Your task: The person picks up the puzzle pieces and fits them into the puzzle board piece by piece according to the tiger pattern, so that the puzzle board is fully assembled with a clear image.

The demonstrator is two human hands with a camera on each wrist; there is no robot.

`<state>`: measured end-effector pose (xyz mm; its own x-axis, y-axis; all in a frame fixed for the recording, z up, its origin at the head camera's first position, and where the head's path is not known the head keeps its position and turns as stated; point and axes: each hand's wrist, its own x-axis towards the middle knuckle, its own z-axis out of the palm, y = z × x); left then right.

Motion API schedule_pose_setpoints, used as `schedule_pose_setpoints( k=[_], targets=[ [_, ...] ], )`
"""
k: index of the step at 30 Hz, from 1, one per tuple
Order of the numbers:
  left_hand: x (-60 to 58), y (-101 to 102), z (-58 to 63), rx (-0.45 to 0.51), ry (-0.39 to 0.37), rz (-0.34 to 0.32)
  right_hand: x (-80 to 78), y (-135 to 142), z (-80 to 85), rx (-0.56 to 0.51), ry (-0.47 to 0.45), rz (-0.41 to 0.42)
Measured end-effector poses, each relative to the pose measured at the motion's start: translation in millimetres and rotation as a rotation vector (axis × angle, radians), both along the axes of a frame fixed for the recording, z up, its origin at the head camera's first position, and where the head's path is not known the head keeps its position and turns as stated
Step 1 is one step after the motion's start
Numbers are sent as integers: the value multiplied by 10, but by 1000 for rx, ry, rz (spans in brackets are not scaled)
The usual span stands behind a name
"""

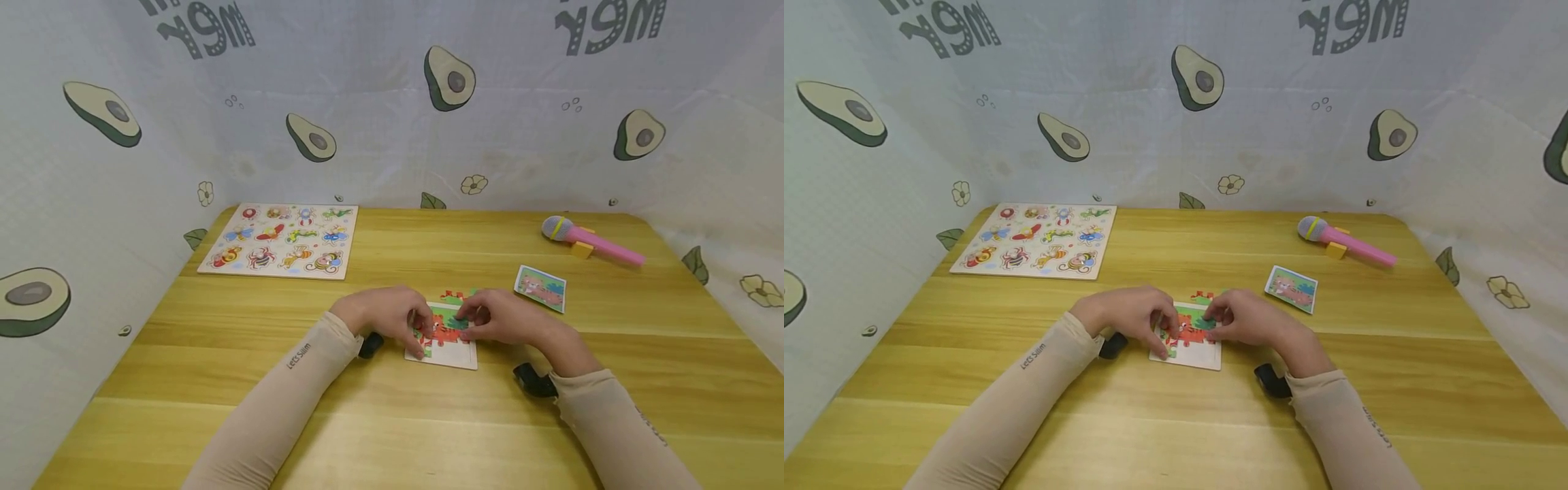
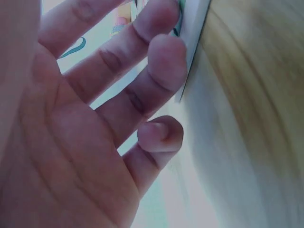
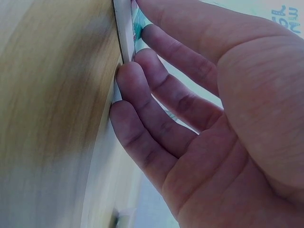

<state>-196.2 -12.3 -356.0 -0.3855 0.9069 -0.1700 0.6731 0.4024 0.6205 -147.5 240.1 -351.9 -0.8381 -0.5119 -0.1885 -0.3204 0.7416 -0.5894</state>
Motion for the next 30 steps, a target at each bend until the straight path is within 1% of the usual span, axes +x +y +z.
schedule_pose_setpoints(
  k=[6, 10, 14, 21, 30],
  targets=[
    [-10, -6, 3, -7, 1, 27, -13, 7, -3, 0, 3, 2],
    [-4, -1, 11, -16, 1, 56, -8, 8, -7, -2, 3, 3],
    [-9, 0, 6, -19, 15, 76, -3, 9, -7, 0, 4, 1],
    [-18, -17, 2, -17, 41, 86, -2, 10, -9, -2, 4, 3],
    [-14, -23, 22, 2, 38, 72, -1, 0, -18, -7, 5, 5]
  ],
)
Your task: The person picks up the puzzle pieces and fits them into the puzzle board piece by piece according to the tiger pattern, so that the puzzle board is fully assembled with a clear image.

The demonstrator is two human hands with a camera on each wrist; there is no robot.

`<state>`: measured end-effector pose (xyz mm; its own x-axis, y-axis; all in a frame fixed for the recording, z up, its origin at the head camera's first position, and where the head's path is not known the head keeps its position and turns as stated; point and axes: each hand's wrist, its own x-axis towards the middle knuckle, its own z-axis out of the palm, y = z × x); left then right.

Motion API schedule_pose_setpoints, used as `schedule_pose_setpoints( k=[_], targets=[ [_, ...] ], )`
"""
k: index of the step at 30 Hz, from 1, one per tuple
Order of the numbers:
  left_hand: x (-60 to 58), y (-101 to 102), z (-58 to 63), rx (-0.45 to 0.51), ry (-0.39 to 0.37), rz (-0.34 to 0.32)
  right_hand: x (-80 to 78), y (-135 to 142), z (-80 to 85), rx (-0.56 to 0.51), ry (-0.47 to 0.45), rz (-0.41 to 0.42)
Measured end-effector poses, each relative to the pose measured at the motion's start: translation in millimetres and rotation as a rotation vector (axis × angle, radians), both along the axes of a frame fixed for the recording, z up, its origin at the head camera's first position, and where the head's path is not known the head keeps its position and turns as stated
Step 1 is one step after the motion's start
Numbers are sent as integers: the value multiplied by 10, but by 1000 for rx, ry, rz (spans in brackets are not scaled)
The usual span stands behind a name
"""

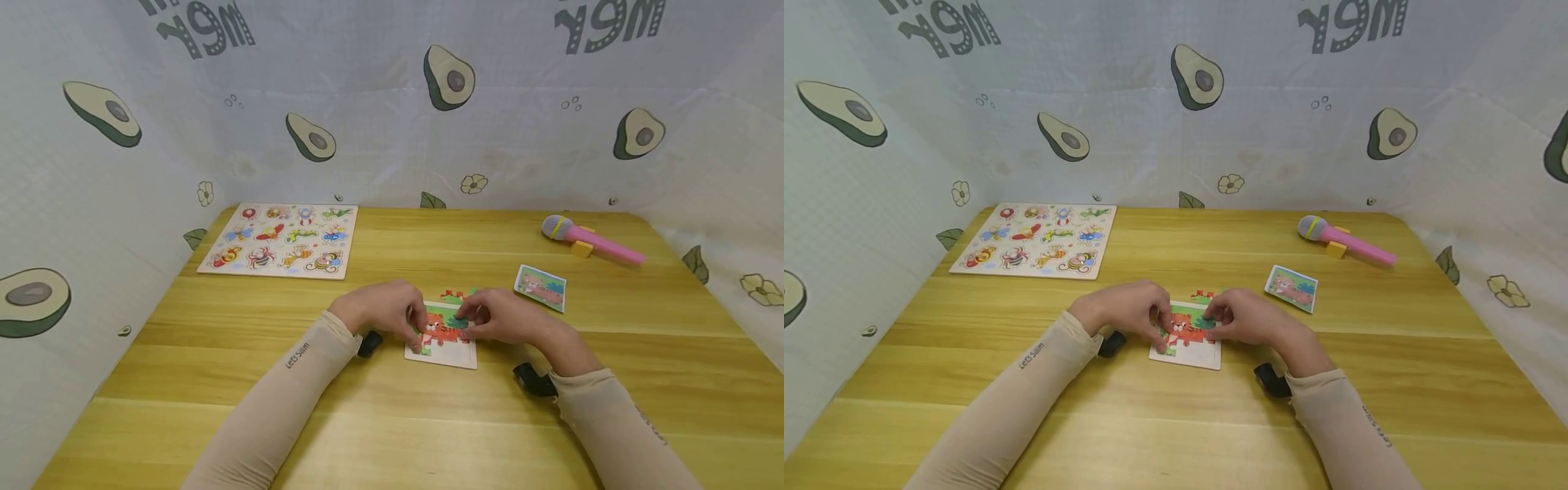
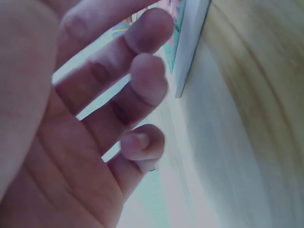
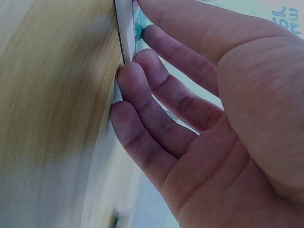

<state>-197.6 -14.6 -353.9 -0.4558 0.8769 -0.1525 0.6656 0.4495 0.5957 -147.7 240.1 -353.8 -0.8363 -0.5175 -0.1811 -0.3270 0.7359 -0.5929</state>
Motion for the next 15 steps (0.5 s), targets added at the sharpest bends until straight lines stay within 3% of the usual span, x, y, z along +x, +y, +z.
schedule_pose_setpoints(
  k=[15],
  targets=[
    [6, 4, 31, -20, 102, -51, 4, -7, 2, 16, 8, -4]
  ],
)
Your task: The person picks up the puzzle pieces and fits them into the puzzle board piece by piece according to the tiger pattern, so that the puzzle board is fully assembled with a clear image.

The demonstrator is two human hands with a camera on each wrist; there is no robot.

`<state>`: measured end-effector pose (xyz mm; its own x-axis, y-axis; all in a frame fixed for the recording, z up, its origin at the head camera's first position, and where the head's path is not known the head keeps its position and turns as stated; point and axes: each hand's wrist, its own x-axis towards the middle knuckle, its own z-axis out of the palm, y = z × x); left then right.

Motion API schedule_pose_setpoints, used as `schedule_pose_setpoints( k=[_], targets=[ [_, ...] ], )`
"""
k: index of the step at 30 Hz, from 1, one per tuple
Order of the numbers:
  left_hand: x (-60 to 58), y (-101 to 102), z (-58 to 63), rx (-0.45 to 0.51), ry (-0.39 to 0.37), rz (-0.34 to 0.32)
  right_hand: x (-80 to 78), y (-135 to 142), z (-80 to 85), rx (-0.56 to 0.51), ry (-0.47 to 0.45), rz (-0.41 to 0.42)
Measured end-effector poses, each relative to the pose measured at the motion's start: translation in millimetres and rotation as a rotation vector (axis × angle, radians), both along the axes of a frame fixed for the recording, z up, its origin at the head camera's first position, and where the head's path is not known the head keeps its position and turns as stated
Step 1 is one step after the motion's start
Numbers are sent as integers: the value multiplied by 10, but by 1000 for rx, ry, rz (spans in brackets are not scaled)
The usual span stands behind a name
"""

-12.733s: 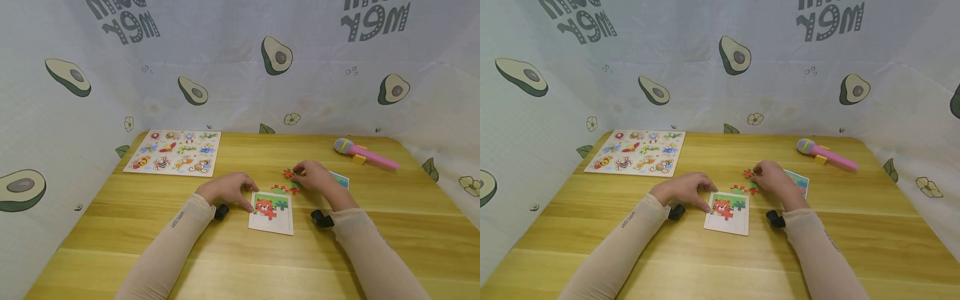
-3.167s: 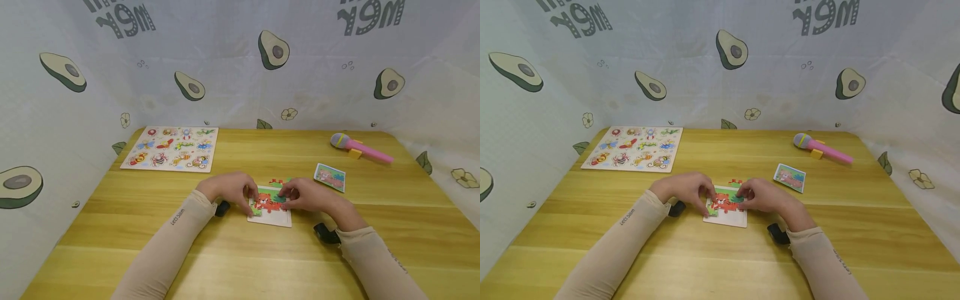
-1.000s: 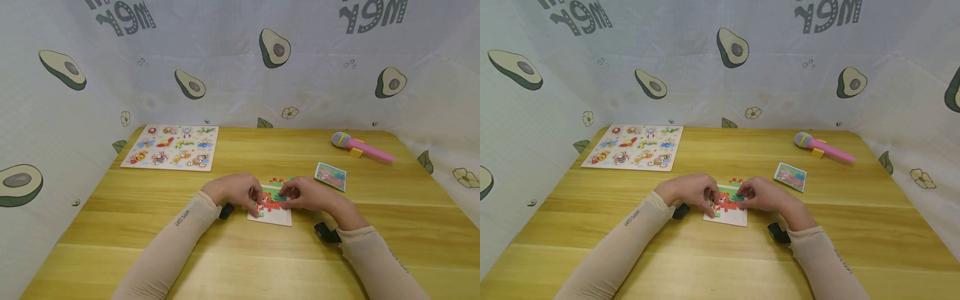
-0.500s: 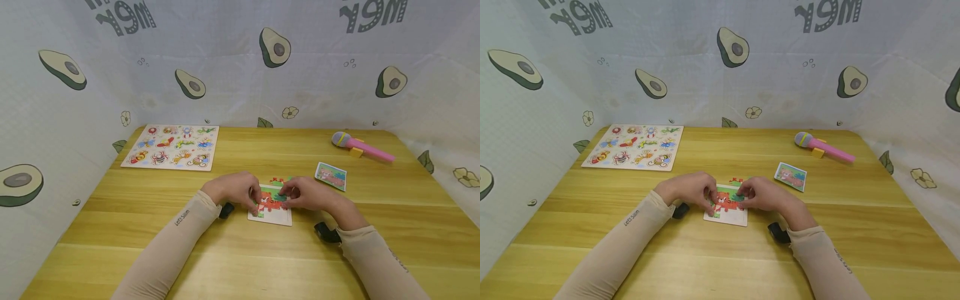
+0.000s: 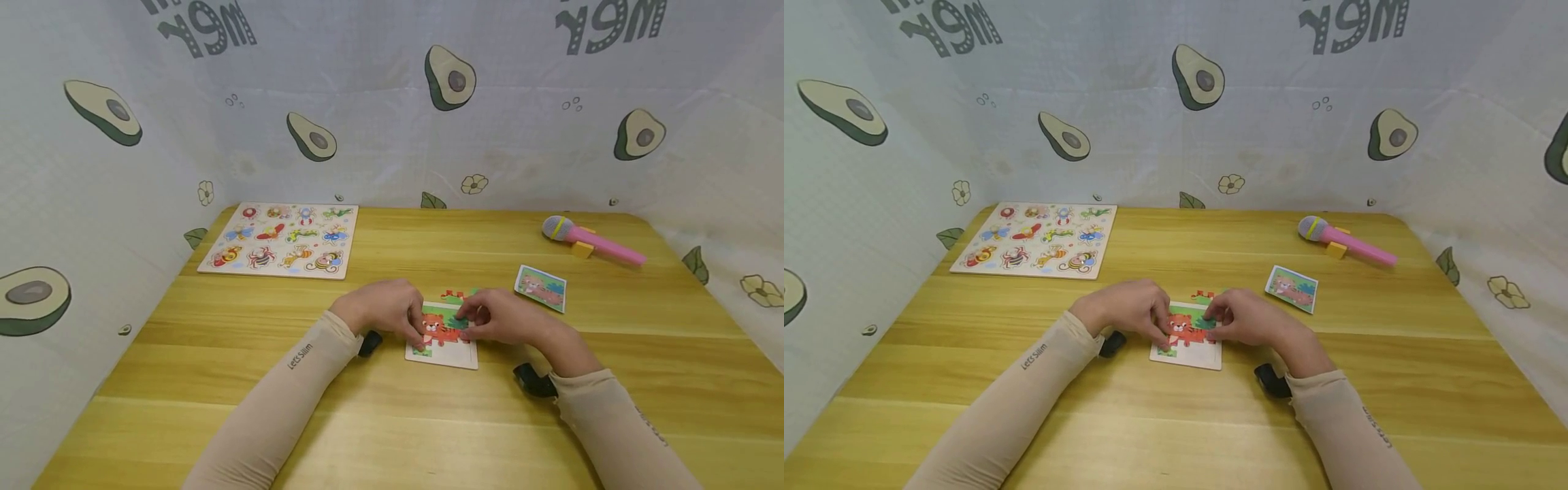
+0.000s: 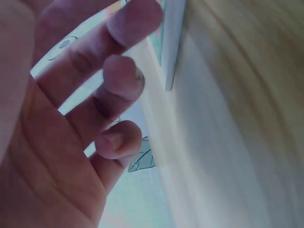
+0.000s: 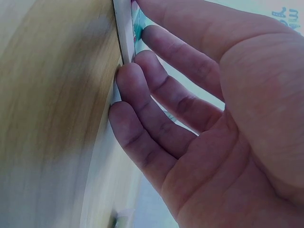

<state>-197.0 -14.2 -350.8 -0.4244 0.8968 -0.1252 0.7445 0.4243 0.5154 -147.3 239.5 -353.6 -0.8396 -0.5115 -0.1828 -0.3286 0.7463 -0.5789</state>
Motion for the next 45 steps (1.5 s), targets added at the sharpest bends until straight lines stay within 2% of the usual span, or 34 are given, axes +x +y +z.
schedule_pose_setpoints(
  k=[5, 10, 23, 27, 31, 35, 45],
  targets=[
    [0, 11, -18, 3, 16, 27, 1, 5, -7, -4, -2, 0],
    [-18, 12, -66, 38, -59, 78, -4, 5, -17, -5, 2, 9],
    [-36, 48, -118, 20, -151, 294, -10, 6, -7, 1, 1, 0],
    [-12, 64, -116, -10, -161, 375, -3, -7, 11, 9, 1, -3],
    [2, 76, -101, -36, -151, 418, 3, -18, 24, 3, 4, -4],
    [7, 60, -91, -40, -143, 408, 0, -14, 11, -10, 8, 4],
    [-20, -6, -100, -33, -165, 322, 3, -4, -17, 2, 11, 0]
  ],
)
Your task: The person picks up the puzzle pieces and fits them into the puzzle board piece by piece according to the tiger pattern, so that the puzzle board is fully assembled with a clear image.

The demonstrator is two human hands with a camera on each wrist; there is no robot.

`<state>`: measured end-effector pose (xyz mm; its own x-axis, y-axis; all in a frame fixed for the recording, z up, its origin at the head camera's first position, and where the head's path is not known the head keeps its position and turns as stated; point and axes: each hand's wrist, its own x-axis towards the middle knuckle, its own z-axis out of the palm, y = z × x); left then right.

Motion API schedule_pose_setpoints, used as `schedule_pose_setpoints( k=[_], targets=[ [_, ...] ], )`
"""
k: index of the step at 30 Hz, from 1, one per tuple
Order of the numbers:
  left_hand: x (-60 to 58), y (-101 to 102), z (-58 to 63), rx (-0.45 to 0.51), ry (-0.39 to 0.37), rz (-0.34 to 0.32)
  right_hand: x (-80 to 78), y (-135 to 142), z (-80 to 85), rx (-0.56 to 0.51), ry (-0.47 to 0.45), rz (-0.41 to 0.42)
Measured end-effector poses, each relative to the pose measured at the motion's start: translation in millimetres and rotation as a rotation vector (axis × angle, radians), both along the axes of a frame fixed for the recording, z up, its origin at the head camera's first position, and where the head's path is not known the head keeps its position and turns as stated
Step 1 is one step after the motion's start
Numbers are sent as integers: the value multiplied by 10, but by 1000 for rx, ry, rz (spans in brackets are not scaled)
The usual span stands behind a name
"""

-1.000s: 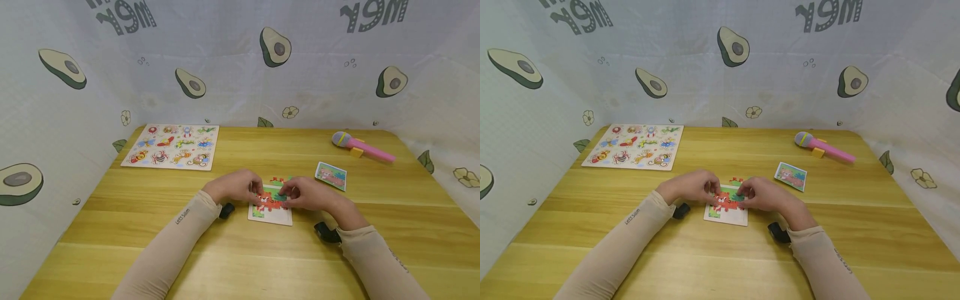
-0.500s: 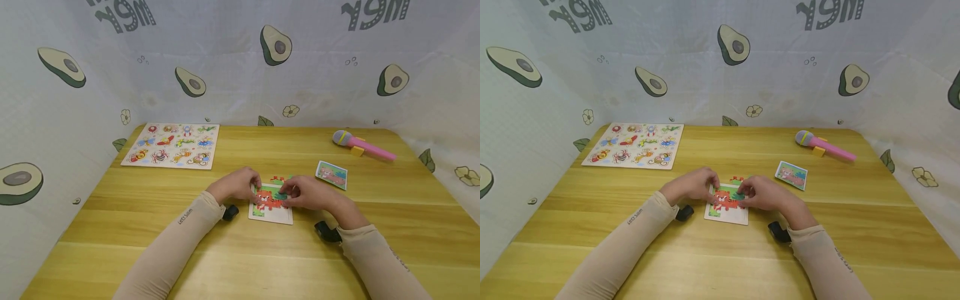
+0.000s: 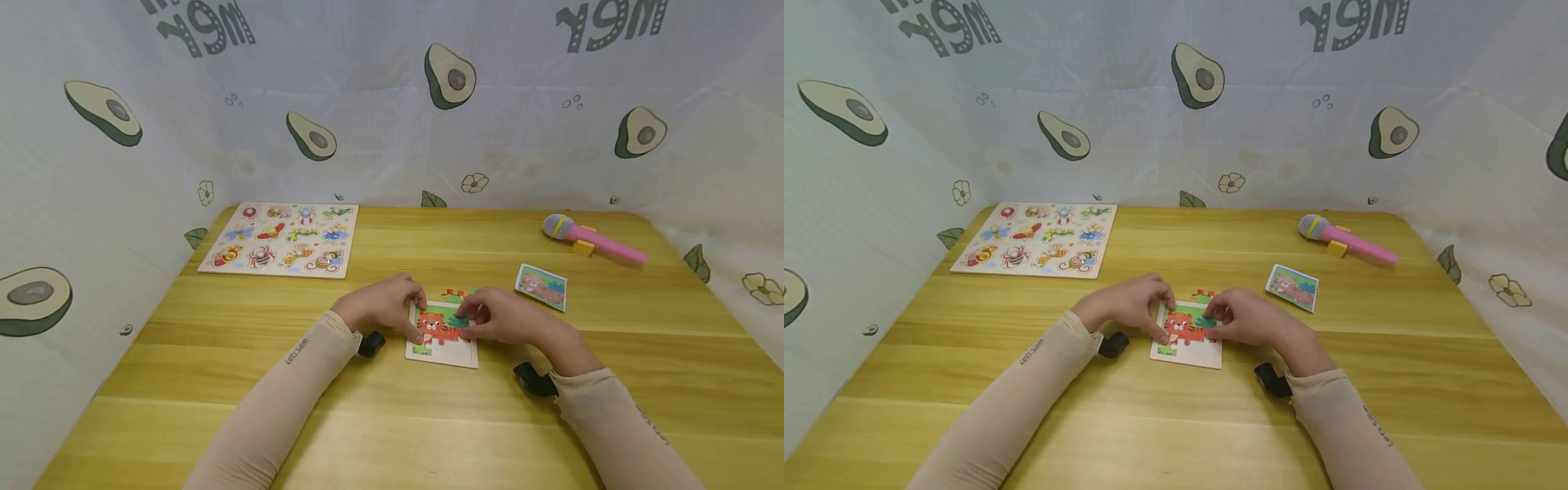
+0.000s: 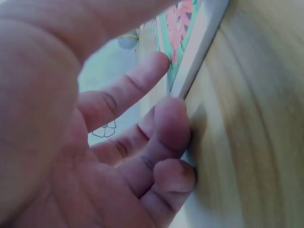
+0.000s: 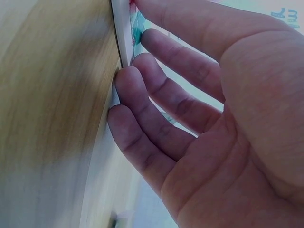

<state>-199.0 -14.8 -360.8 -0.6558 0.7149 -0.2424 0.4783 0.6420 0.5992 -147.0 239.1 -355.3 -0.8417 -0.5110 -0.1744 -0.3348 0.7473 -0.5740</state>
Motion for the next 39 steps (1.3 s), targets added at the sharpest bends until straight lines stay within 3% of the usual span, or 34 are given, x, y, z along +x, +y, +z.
schedule_pose_setpoints(
  k=[15, 25, 33, 39],
  targets=[
    [-41, -78, -15, 30, -18, -8, 3, 78, 47, -12, -2, -72],
    [-93, -150, 7, 17, -56, -78, -29, 168, 58, 7, 45, -189],
    [-99, -169, 1, 26, -95, -77, -21, 217, 13, 77, 155, -189],
    [-94, -157, 16, 23, -91, -73, -26, 210, 0, 112, 142, -199]
  ],
)
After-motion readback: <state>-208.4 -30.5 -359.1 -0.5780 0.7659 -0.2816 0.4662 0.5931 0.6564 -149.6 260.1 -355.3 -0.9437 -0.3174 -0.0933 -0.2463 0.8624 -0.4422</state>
